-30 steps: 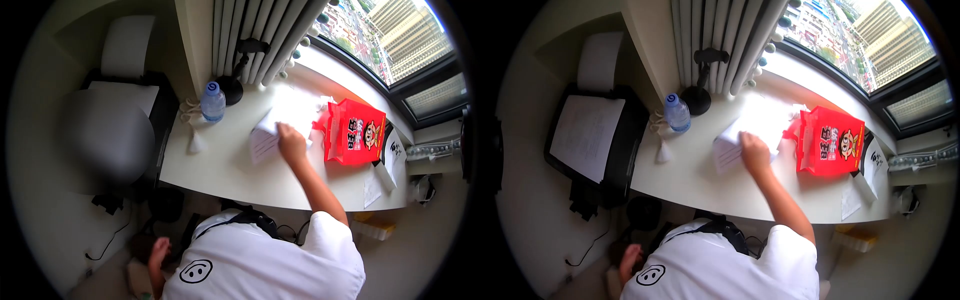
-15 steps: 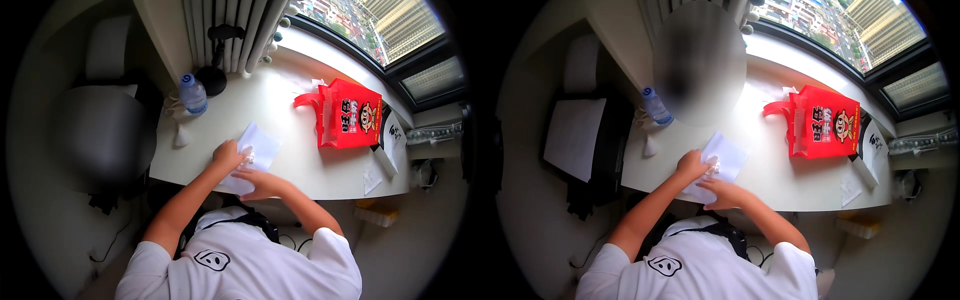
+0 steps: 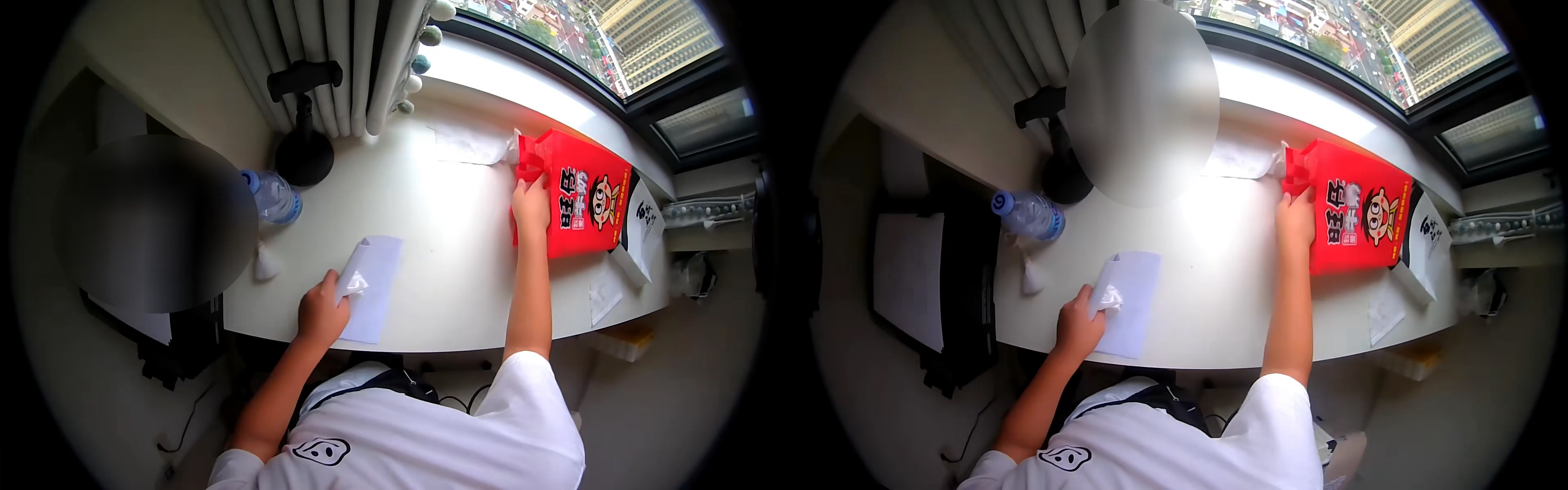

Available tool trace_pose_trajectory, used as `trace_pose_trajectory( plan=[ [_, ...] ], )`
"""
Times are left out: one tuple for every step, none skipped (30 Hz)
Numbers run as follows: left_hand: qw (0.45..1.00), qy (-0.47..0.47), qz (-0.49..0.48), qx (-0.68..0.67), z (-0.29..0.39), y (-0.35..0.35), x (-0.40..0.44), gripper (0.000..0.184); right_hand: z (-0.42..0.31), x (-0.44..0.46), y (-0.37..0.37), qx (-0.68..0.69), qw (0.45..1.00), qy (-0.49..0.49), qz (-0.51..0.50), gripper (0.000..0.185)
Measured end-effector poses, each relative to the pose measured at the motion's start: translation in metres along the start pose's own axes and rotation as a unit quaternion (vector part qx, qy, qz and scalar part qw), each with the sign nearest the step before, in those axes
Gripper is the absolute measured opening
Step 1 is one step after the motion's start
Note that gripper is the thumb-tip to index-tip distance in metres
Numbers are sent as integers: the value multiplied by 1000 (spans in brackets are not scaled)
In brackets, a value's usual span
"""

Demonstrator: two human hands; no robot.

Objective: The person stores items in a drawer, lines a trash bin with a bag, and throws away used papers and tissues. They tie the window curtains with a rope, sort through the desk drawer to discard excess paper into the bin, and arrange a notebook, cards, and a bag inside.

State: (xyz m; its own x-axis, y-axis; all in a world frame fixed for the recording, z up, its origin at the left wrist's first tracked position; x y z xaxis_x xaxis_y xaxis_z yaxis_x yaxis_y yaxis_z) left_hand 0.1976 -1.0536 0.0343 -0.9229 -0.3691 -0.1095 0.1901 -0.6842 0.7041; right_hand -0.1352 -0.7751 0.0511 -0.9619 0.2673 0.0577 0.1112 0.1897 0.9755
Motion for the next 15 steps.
trace_pose_trajectory(
  plan=[
    [1000, 25, 9, -8, -6, 5, 0, 18, -7, -10, 8, 1, 1000, -2, 0, 57],
    [999, 37, 22, -12, -6, 13, -1, 17, -26, -27, 26, -27, 995, 59, 72, 50],
    [999, 35, 20, -9, -9, 16, 0, 17, -47, -45, 38, -55, 981, 120, 143, 44],
    [998, 34, 38, -30, -13, 21, -1, 17, -66, -62, 44, -29, 961, 185, 201, 34],
    [996, 34, 55, -53, -16, 25, -2, 17, -81, -67, 37, 38, 969, 201, 136, 32],
    [994, 35, 66, -79, -12, 33, -3, 20, -97, -69, 26, 58, 973, 209, 82, 30],
    [994, 35, 66, -79, -14, 34, -4, 20, -110, -66, 15, 83, 968, 226, 77, 33],
    [992, 31, 76, -100, -17, 37, -6, 23, -122, -56, 1, 82, 962, 241, 102, 39],
    [988, 27, 88, -121, -19, 40, -9, 26, -129, -41, -18, 82, 961, 242, 103, 39],
    [985, 43, 86, -146, -24, 40, -11, 31, -128, -22, -35, 48, 970, 193, 140, 41],
    [984, 42, 89, -146, -25, 42, -13, 31, -128, -9, -41, 15, 974, 144, 176, 43],
    [982, 44, 92, -157, -26, 43, -14, 32, -134, -3, -38, 18, 973, 146, 176, 43],
    [980, 48, 95, -167, -27, 45, -18, 33, -131, 8, -51, 13, 993, 88, 74, 42],
    [980, 52, 96, -166, -30, 46, -21, 33, -124, 10, -66, 6, 999, 29, -32, 42],
    [970, 53, 110, -210, -34, 44, -24, 34, -121, 8, -68, 6, 999, 32, -35, 42]
  ],
)
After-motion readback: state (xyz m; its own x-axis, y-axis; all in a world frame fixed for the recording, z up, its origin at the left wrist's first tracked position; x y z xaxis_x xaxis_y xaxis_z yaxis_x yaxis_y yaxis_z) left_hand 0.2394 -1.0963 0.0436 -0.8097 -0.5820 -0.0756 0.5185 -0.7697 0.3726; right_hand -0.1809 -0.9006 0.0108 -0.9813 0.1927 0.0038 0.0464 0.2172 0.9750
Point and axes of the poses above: each hand's wrist, its own x-axis towards the middle knuckle, its own y-axis out of the back of the hand, z = x × y, the point moved 8 cm from there along x, towards the middle knuckle, and after that the axes turned 10 degrees about -y, right-handed, at the moved point
